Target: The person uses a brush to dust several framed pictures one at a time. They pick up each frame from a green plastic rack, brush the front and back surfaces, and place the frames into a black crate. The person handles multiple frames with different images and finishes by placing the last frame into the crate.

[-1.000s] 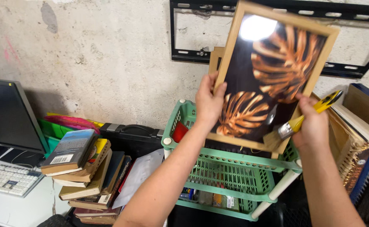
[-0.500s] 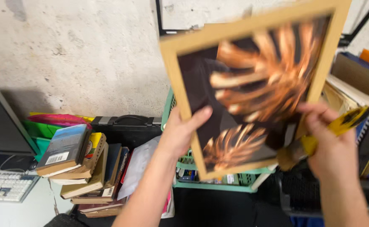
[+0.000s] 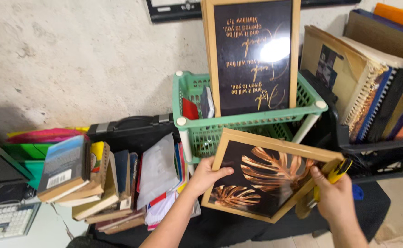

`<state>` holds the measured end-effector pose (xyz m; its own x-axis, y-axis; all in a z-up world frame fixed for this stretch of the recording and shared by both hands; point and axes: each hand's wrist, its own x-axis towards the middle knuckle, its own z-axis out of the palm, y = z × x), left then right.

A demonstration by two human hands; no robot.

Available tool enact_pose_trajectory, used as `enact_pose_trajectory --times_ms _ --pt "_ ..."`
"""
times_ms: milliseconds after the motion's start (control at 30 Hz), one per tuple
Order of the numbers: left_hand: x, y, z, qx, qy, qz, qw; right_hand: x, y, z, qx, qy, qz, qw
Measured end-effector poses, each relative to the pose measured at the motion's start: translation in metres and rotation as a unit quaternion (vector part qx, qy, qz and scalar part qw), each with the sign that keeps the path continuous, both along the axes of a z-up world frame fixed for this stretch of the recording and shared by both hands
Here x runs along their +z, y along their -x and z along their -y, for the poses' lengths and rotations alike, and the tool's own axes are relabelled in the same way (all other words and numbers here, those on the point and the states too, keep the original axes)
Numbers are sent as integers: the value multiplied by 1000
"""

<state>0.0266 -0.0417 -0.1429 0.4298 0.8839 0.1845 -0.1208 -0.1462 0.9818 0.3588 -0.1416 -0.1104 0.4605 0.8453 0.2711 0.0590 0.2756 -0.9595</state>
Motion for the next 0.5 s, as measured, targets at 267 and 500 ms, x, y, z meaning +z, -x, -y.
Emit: enact_pose_trajectory --times_ms 267,500 --pt "-20 -77 73 138 260 85 952 -105 15 40 -63 -30 17 997" --pt "-24 -152 122 143 384 215 887 -168 22 78 23 -175 289 941"
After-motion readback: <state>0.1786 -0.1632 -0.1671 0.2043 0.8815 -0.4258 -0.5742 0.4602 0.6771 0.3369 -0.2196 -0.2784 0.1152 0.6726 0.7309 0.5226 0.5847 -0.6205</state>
